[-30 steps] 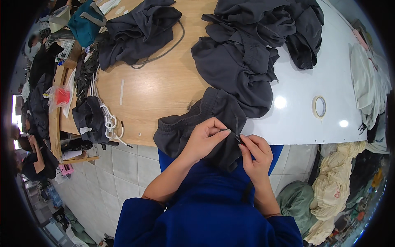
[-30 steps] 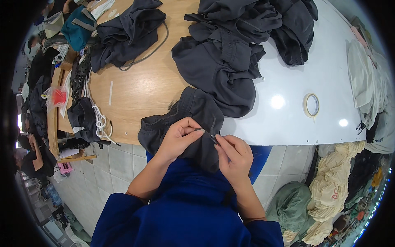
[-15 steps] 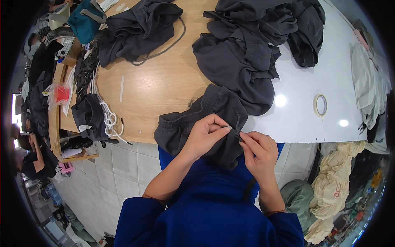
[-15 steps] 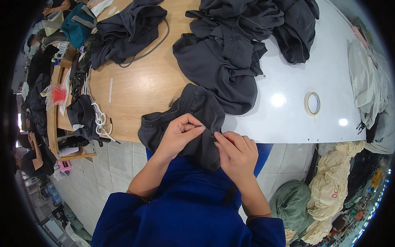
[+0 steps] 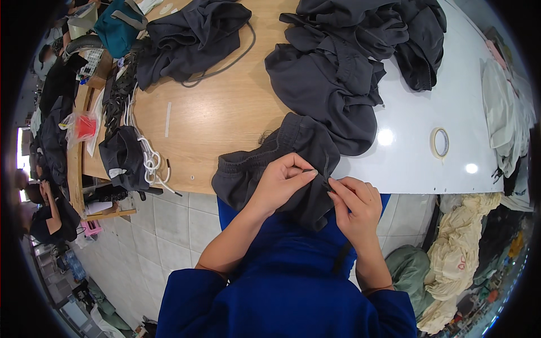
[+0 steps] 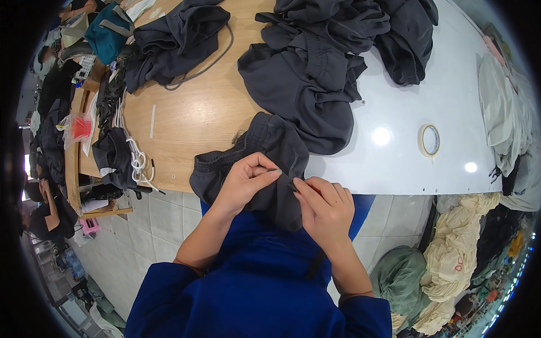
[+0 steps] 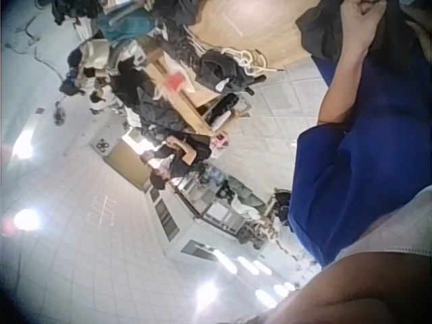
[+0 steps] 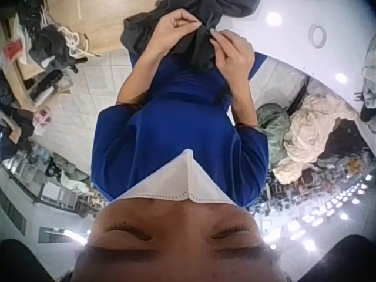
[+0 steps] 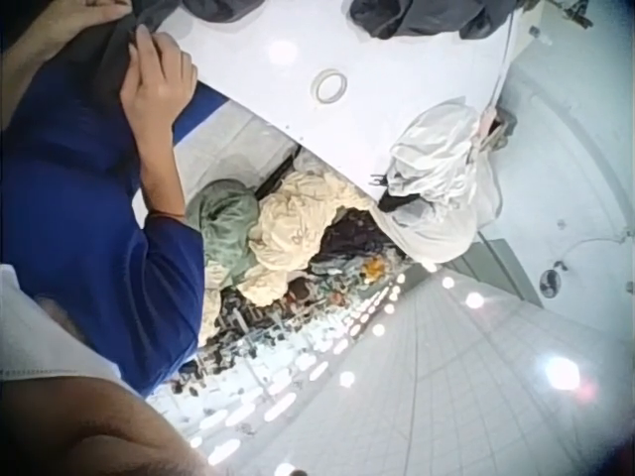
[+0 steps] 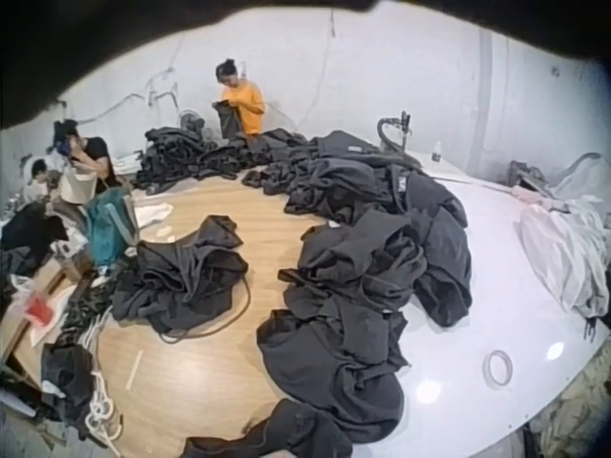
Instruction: Inspecting a pair of shorts and trimming loose threads with snips.
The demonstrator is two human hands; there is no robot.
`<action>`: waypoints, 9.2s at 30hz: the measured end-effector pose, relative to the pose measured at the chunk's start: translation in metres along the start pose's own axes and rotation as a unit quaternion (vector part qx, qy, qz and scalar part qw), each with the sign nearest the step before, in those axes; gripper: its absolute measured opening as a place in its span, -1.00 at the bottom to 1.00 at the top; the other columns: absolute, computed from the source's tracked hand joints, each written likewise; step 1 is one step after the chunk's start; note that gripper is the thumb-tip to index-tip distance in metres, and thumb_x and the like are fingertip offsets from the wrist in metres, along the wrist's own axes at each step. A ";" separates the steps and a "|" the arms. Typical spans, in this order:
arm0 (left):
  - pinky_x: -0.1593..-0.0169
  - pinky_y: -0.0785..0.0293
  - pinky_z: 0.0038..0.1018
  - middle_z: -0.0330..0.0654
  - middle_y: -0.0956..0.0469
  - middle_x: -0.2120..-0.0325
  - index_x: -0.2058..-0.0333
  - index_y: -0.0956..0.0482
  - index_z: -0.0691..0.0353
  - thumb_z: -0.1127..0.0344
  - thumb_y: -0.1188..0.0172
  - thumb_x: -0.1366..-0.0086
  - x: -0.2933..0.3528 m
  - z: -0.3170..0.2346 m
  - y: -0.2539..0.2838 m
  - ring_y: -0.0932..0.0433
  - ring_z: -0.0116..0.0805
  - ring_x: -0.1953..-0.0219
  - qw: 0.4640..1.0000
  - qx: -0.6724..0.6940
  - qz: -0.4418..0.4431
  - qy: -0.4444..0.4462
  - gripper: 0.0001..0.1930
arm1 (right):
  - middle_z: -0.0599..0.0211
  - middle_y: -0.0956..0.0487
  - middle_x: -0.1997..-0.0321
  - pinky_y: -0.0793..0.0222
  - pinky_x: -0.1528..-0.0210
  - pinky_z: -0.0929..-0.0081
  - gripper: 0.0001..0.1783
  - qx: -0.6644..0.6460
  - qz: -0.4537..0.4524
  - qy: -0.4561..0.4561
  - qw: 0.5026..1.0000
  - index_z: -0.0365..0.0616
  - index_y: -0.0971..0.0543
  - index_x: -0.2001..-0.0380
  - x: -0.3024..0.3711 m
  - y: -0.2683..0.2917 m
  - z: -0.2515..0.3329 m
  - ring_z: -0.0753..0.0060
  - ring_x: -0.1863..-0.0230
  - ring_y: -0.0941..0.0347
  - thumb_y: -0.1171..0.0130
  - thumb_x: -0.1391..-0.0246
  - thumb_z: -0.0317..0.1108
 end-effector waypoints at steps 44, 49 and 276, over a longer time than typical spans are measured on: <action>0.25 -0.37 -0.76 -0.26 -0.59 0.43 0.34 -0.50 0.28 0.52 -0.16 -0.19 -0.003 0.002 0.002 -0.51 -0.67 0.37 0.999 -0.019 0.024 0.041 -0.94 | 0.52 -0.54 0.41 -0.22 0.35 0.54 -0.75 -0.056 0.040 0.097 0.993 0.02 -0.66 0.39 -0.011 -0.003 -0.015 0.49 0.44 -0.39 -0.28 0.27 -0.48; 0.24 -0.36 -0.77 -0.27 -0.59 0.42 0.33 -0.50 0.28 0.51 -0.15 -0.20 -0.001 0.002 0.000 -0.51 -0.68 0.36 0.998 -0.016 0.034 0.046 -0.94 | 0.28 -0.50 0.38 -0.34 0.39 0.60 -0.66 -0.288 0.005 -0.129 0.949 -0.14 -0.61 0.27 -0.004 -0.006 -0.029 0.37 0.42 -0.44 -0.35 0.25 -0.48; -0.15 -0.29 -0.47 -0.16 -0.41 0.00 -0.08 -0.30 0.33 0.02 0.34 -0.45 0.050 -0.026 -0.007 -0.39 -0.42 -0.04 0.959 0.278 -0.055 0.019 -0.49 | 0.34 -0.55 0.32 -0.22 0.53 0.56 -0.66 -0.099 -0.021 0.057 0.993 -0.17 -0.62 0.27 -0.020 -0.020 0.053 0.41 0.57 -0.34 -0.31 0.27 -0.51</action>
Point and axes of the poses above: each hand's wrist, its own x-axis away from the middle knuckle, its own y-axis out of the back of the hand, z = x × y, the point moved 6 cm from there along -x, towards the middle knuckle
